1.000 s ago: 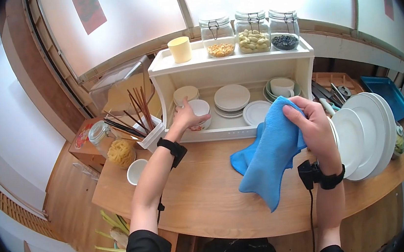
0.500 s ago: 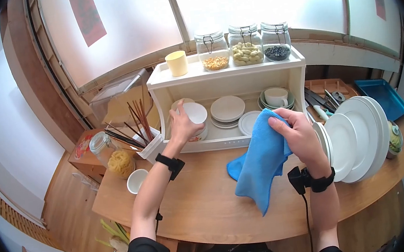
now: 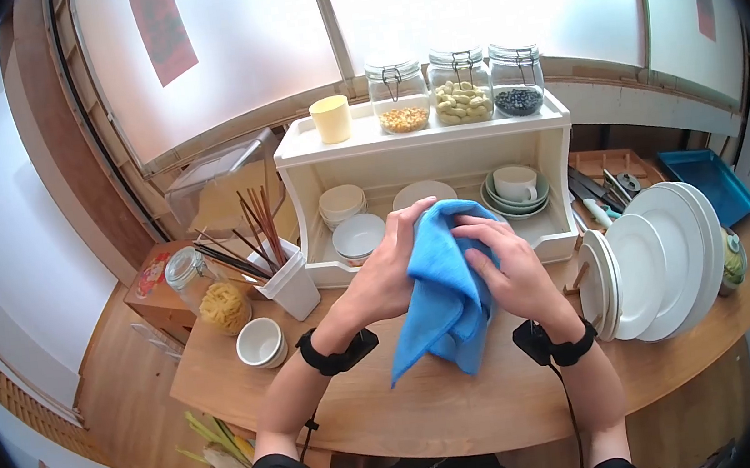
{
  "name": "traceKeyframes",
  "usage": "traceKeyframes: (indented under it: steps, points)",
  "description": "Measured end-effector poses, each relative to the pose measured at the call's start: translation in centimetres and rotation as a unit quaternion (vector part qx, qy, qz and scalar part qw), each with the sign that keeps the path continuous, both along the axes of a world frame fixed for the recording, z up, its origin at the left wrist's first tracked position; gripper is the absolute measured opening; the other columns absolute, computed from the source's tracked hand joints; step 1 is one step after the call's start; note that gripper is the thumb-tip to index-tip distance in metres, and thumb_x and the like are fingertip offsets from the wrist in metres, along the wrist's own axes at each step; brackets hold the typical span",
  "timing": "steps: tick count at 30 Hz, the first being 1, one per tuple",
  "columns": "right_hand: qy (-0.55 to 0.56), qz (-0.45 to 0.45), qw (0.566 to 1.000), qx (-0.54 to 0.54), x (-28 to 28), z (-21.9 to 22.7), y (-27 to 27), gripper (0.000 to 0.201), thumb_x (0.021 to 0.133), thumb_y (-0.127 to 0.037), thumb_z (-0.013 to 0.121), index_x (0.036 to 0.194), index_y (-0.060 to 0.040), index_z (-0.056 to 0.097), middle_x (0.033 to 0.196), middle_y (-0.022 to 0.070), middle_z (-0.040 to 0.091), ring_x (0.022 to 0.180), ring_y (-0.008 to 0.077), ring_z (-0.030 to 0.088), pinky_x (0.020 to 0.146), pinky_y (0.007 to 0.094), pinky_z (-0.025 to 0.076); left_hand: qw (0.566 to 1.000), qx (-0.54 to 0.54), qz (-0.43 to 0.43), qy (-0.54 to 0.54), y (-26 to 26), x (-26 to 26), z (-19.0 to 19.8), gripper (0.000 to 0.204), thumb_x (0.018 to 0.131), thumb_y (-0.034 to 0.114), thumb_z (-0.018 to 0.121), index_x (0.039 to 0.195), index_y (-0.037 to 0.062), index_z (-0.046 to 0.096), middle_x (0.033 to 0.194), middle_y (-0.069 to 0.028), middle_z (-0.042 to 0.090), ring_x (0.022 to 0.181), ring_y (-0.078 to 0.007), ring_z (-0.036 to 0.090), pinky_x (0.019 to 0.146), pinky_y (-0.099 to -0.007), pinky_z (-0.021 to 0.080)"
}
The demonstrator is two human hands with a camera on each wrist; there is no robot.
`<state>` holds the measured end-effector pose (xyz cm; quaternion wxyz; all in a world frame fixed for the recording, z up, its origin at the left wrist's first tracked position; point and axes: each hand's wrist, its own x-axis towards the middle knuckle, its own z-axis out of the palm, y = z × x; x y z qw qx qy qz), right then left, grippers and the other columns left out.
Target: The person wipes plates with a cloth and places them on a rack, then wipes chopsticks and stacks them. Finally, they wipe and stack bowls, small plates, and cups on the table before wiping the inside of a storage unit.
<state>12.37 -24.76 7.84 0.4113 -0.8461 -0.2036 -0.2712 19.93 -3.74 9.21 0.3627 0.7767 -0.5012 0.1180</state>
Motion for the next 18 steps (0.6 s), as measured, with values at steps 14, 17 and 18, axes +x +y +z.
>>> traceKeyframes:
  steps: [14,17,18]
  points:
    - [0.160,0.039,0.916,0.366,4.0,-4.5,-1.8,0.036,0.099,-0.027,0.064,0.125,-0.0026,0.064,0.117,0.0091,0.071,0.098,0.0135,0.066,0.078,0.0287,0.053,0.985,-0.061,0.005,-0.162,-3.0,-0.4,-3.8,0.083,0.077,-0.006,0.070,0.147,0.0118,0.030,0.143,-0.0294,0.032,0.132,-0.0522,0.040,0.107,-0.0521,0.046]
    - [0.098,-0.145,0.965,0.197,3.0,-2.8,-1.6,0.027,0.097,-0.026,0.065,0.112,-0.0039,0.069,0.095,0.0112,0.075,0.085,0.0099,0.067,0.072,0.0298,0.053,0.995,-0.046,-0.086,0.027,-1.9,-0.7,-2.1,0.088,0.083,0.000,0.073,0.153,0.0115,0.022,0.153,-0.0247,0.033,0.129,-0.0403,0.053,0.107,-0.0471,0.048]
    - [0.071,-0.205,0.966,0.141,2.3,-1.9,-1.1,0.017,0.092,-0.017,0.068,0.104,-0.0046,0.070,0.081,0.0145,0.073,0.076,0.0126,0.070,0.068,0.0314,0.054,0.982,-0.049,-0.122,0.136,-1.2,-0.7,-1.4,0.088,0.085,0.002,0.073,0.154,0.0111,0.020,0.155,-0.0232,0.034,0.124,-0.0363,0.058,0.105,-0.0453,0.050]
